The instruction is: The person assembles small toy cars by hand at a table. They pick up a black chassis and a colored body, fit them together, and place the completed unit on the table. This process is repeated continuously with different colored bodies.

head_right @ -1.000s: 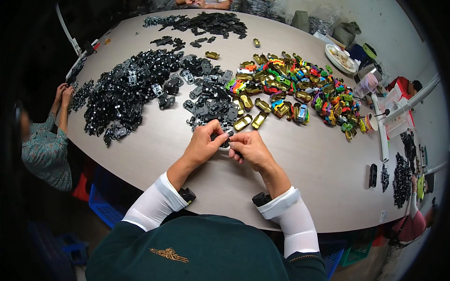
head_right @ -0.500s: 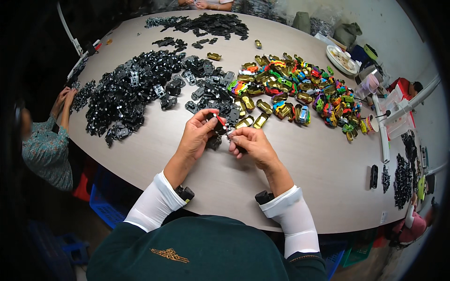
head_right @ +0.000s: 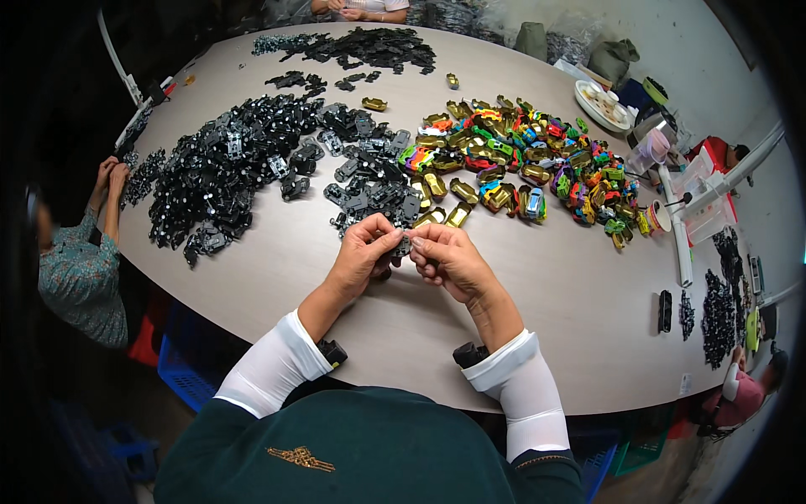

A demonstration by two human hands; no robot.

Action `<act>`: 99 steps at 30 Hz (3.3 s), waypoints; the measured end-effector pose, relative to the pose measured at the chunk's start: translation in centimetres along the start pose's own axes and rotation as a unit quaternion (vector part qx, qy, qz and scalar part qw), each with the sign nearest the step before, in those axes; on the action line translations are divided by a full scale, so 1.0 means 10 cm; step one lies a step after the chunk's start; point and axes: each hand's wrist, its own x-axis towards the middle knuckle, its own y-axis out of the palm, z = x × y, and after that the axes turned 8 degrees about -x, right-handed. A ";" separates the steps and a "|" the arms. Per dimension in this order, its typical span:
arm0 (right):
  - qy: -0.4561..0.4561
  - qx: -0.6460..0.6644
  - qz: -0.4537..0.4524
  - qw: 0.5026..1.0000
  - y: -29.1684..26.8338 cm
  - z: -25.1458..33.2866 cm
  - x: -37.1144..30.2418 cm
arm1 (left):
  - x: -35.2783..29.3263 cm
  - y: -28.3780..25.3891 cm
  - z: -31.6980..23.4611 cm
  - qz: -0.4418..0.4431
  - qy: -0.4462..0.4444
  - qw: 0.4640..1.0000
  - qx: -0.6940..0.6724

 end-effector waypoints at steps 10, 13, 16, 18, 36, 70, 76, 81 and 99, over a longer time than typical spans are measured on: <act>-0.001 0.011 0.031 0.999 0.02 -0.07 0.01 | -0.03 0.01 -0.04 -0.014 -0.012 1.000 0.014; -0.006 -0.002 0.039 0.999 0.03 -0.08 0.01 | -0.02 0.00 -0.06 -0.008 -0.032 0.999 -0.009; -0.012 -0.003 0.052 0.999 0.04 -0.09 0.01 | -0.02 -0.03 -0.07 0.011 -0.059 0.997 -0.050; -0.019 -0.005 0.061 0.998 0.03 -0.12 0.02 | -0.02 -0.05 -0.08 0.024 -0.072 0.995 -0.070; 0.021 -0.046 -0.029 0.998 0.02 -0.15 0.05 | 0.05 -0.07 -0.12 -0.015 0.165 0.955 0.245; -0.011 0.026 -0.075 0.997 0.08 -0.14 0.07 | -0.06 0.01 -0.15 -0.089 0.133 0.957 0.243; -0.078 -0.013 -0.200 0.977 -0.15 -0.21 0.20 | -0.78 -0.21 -0.61 -0.102 0.119 0.958 0.239; -0.099 -0.168 -0.249 0.949 -0.29 -0.17 0.23 | -2.14 -0.96 -0.99 -0.268 0.024 0.905 0.329; -0.292 -0.620 -0.254 0.683 -0.34 -0.23 0.35 | -0.87 -0.26 -0.70 0.008 0.137 0.842 0.522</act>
